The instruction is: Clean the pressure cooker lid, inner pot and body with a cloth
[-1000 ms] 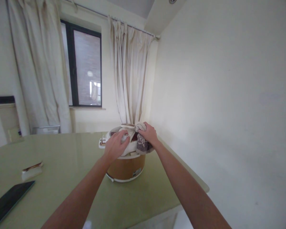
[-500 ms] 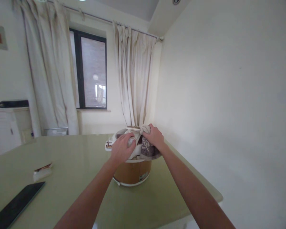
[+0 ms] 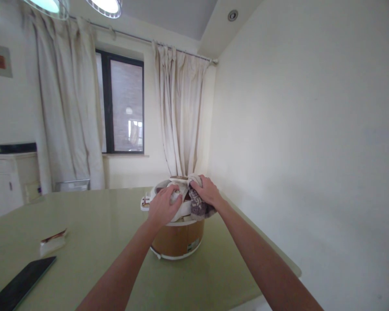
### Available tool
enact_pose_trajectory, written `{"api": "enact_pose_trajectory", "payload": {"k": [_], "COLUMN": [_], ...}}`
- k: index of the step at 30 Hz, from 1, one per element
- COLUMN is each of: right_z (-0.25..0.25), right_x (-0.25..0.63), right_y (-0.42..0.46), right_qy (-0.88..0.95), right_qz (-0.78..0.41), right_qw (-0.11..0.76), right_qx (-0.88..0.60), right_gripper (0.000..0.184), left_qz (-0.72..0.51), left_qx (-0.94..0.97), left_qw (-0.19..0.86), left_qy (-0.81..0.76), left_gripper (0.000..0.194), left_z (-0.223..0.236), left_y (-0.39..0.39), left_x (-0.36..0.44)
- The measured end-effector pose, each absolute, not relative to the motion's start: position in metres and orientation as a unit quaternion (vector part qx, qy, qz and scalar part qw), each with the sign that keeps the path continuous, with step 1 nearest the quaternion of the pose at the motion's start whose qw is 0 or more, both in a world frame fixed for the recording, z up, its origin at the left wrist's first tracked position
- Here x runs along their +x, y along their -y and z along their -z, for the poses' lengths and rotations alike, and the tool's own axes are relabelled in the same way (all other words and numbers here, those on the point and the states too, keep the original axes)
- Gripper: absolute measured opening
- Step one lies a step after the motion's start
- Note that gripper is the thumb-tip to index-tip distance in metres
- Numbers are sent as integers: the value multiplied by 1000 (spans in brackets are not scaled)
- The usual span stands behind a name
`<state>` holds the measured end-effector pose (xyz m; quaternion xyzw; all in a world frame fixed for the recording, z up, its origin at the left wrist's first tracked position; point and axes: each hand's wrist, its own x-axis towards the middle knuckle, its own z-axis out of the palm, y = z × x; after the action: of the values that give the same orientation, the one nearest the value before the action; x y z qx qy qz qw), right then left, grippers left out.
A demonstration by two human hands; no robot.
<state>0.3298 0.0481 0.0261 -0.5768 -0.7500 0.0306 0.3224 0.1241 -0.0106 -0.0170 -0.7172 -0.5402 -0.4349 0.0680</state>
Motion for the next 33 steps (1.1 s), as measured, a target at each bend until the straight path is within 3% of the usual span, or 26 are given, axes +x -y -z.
{"api": "enact_pose_trajectory", "payload": {"k": [4, 7, 14, 22, 27, 33], "right_z": [-32, -33, -29, -20, -17, -20], "right_x": [325, 319, 325, 331, 334, 327], "right_y": [-38, -37, -57, -70, -72, -34], "right_qy": [750, 742, 743, 741, 717, 737], "right_qz": [-34, 6, 30, 18, -16, 39], "right_qw": [300, 288, 290, 328, 363, 330], "right_qx": [-588, -606, -602, -586, -595, -589], "right_gripper": [83, 89, 51, 49, 45, 53], "left_qz": [429, 422, 403, 305, 355, 388], "left_qx": [-725, -722, -728, -716, -675, -693], "left_qw": [76, 72, 90, 110, 111, 91], "left_qy": [533, 544, 548, 618, 638, 601], "left_gripper": [24, 26, 27, 29, 28, 20], "left_z": [16, 14, 13, -10, -8, 1], "left_y": [11, 13, 14, 13, 15, 13], "left_x": [123, 124, 123, 130, 140, 133]}}
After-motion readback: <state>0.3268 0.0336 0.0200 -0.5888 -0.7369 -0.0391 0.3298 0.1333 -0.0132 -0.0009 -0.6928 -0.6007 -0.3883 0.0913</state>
